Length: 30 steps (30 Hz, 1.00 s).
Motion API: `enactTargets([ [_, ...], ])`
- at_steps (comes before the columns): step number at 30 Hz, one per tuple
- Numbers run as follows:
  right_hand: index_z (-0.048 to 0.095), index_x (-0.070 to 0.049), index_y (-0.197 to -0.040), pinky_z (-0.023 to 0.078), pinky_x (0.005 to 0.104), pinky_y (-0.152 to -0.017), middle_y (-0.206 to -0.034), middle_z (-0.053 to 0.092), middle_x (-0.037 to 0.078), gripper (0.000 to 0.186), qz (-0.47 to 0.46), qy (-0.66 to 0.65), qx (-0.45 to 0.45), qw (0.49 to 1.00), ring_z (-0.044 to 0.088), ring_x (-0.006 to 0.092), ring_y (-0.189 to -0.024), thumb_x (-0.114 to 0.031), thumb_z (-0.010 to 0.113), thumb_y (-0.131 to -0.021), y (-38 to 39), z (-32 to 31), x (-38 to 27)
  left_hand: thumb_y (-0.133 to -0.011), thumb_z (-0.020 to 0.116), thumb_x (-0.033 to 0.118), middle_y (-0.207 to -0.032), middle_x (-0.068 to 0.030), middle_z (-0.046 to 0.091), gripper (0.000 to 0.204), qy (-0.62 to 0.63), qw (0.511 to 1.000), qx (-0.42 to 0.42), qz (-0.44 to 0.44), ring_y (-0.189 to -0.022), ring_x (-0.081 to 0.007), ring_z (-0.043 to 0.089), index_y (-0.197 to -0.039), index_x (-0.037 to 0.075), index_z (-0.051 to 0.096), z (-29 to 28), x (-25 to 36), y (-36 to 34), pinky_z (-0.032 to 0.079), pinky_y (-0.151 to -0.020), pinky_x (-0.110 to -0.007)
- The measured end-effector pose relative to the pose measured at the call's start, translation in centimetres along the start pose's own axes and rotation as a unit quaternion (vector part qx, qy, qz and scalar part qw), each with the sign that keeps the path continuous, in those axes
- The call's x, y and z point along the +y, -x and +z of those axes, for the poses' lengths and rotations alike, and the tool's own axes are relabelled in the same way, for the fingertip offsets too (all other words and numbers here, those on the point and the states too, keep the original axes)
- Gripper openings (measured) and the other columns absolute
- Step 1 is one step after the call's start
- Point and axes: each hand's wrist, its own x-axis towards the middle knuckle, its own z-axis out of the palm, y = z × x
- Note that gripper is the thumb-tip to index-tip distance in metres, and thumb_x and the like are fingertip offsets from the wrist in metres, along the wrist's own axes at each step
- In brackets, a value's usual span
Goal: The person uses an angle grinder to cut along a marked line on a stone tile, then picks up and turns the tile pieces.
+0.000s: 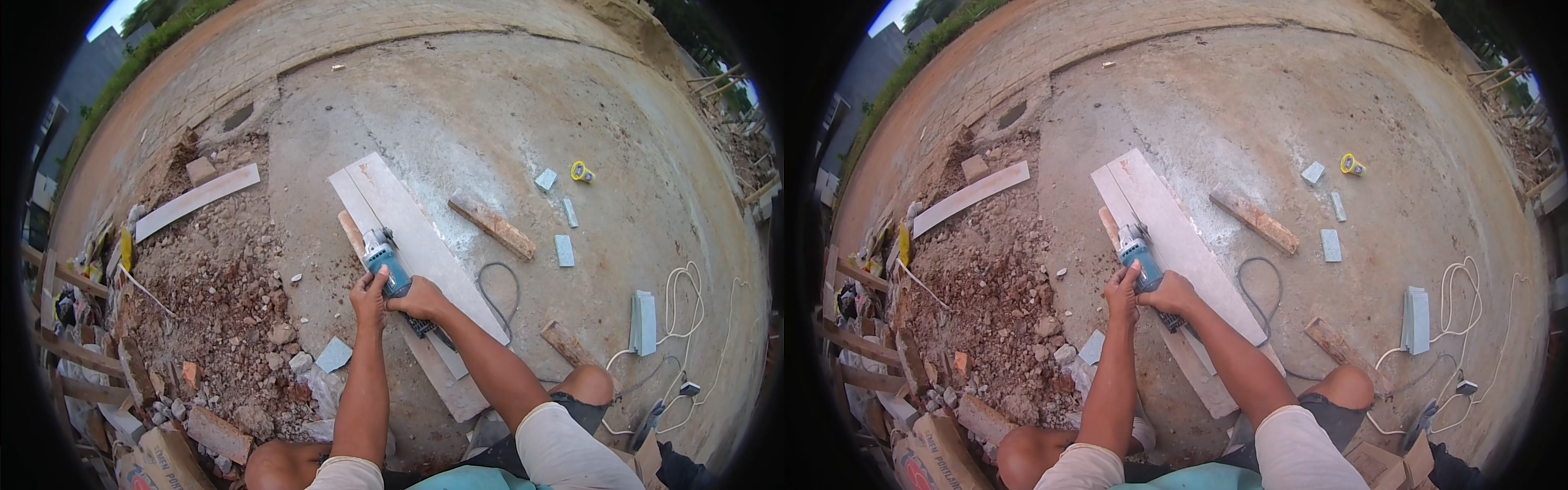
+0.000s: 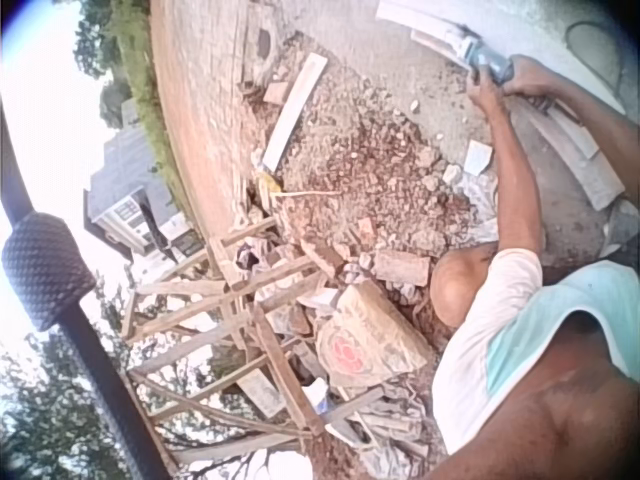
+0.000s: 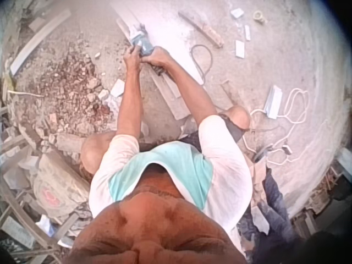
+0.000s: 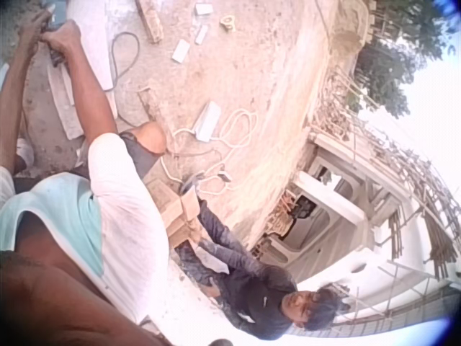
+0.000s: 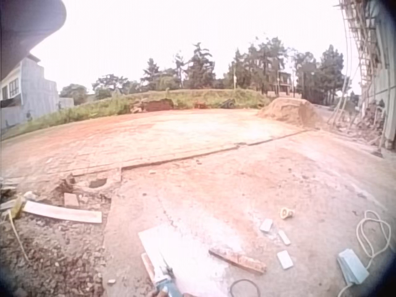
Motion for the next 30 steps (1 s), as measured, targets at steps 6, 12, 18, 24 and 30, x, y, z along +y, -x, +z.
enactTargets([
  [6, 0.058, 0.015, -0.104, 0.051, 0.036, -0.081, -0.1, 0.064, 0.029, 0.081, -0.001, -0.012, -0.017, 1.0, 0.064, 0.0353, -0.095, -0.047, 0.075, -0.054, 0.4, -0.4, -0.3, -0.075, 0.08, 0.023, -0.105, -0.0189, 0.061, 0.069, -0.004, 1.0, 0.0, 0.003, -0.092, -0.0207, 0.061, -0.119, -0.019, 0.047, -0.1, -0.1, 0.0, 0.051, -0.078, -0.029],
  [12, 0.058, 0.014, -0.105, 0.051, 0.0352, -0.08, -0.1, 0.064, 0.028, 0.081, 0.0, -0.01, -0.021, 1.0, 0.065, 0.0344, -0.094, -0.046, 0.075, -0.054, -0.5, 0.2, 0.6, -0.075, 0.08, 0.024, -0.107, -0.0193, 0.06, 0.069, -0.005, 1.0, -0.001, -0.003, -0.094, -0.0213, 0.061, -0.119, -0.019, 0.047, 0.0, -0.1, 0.0, 0.051, -0.079, -0.03],
  [18, 0.058, 0.014, -0.106, 0.051, 0.0354, -0.081, -0.102, 0.064, 0.028, 0.081, -0.001, -0.002, -0.005, 1.0, 0.065, 0.0343, -0.094, -0.046, 0.075, -0.054, -0.1, 0.3, 0.8, -0.074, 0.081, 0.024, -0.107, -0.0188, 0.06, 0.07, -0.001, 1.0, -0.005, 0.002, -0.094, -0.0209, 0.061, -0.119, -0.018, 0.047, -0.3, -0.8, 0.0, 0.05, -0.08, -0.029],
  [24, 0.061, 0.013, -0.102, 0.051, 0.0365, -0.08, -0.099, 0.065, 0.028, 0.076, -0.01, -0.003, 0.01, 1.0, 0.065, 0.035, -0.094, -0.046, 0.075, -0.055, 0.4, 0.6, 1.5, -0.077, 0.078, 0.021, -0.102, -0.0156, 0.062, 0.061, 0.017, 1.0, -0.01, 0.017, -0.088, -0.0181, 0.061, -0.116, -0.016, 0.05, 0.0, -0.9, 0.9, 0.05, -0.077, -0.028],
  [30, 0.06, 0.014, -0.101, 0.051, 0.0362, -0.078, -0.097, 0.065, 0.029, 0.078, -0.014, -0.002, 0.003, 1.0, 0.065, 0.0353, -0.091, -0.047, 0.074, -0.054, 1.0, 0.5, 1.5, -0.08, 0.076, 0.02, -0.096, -0.011, 0.063, 0.053, 0.003, 0.999, 0.002, 0.033, -0.08, -0.0144, 0.062, -0.114, -0.013, 0.052, 0.0, -1.2, 1.5, 0.051, -0.072, -0.026],
])
